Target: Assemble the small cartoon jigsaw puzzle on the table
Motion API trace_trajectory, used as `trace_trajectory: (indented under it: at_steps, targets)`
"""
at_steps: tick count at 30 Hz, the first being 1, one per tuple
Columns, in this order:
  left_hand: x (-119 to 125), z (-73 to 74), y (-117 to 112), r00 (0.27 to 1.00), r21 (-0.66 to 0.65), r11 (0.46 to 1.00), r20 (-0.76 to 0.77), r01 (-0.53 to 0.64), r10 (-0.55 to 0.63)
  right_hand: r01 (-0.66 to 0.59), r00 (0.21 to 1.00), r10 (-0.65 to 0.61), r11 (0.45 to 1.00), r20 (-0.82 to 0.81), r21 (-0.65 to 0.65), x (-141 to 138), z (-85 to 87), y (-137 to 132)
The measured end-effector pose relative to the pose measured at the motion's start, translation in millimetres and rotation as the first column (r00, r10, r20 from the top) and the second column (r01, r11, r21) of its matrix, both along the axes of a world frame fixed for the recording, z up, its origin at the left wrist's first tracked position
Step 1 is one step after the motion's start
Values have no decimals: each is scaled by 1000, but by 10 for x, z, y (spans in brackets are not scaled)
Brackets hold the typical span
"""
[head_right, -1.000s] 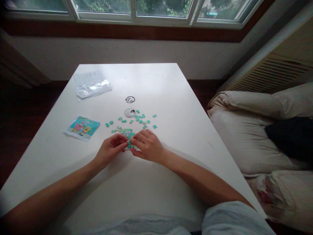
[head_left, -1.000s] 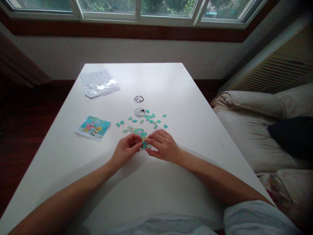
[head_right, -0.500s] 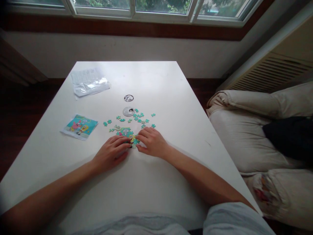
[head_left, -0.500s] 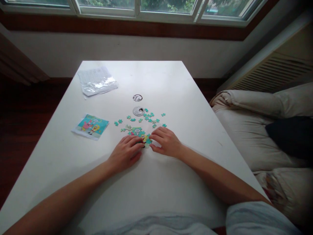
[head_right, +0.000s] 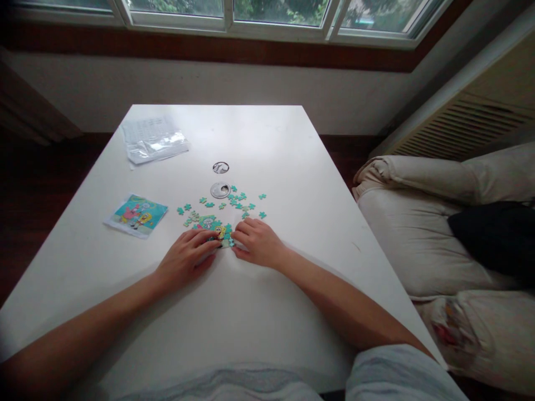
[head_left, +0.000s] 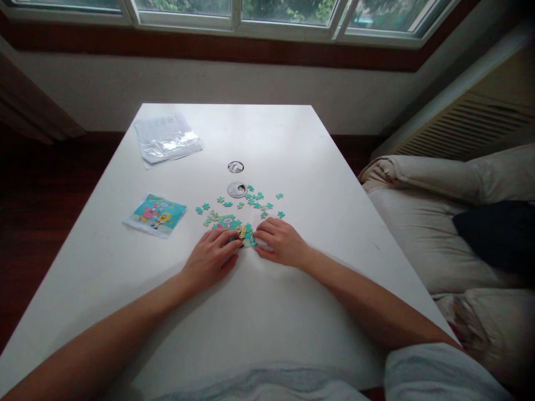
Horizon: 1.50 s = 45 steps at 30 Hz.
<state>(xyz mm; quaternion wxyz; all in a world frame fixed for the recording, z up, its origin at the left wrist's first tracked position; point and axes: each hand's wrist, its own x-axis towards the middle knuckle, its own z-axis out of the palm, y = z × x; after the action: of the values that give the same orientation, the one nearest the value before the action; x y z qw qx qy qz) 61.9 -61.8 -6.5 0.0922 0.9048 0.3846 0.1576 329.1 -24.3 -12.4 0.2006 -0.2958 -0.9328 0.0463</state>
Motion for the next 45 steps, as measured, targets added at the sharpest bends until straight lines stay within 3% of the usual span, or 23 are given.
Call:
trace_trajectory:
  at_steps: [10, 36, 45]
  targets:
    - [-7, -3, -11, 1000, 4, 1000, 3, -2, 2, 0, 1000, 0, 1000, 10, 30, 0, -22, 16]
    - [2, -9, -5, 1000, -7, 1000, 5, -2, 2, -50, 996, 39, 990, -85, -130, 9, -16, 44]
    - [6, 9, -11, 1000, -4, 1000, 2, -2, 2, 86, 995, -93, 989, -48, -120, 28, -27, 67]
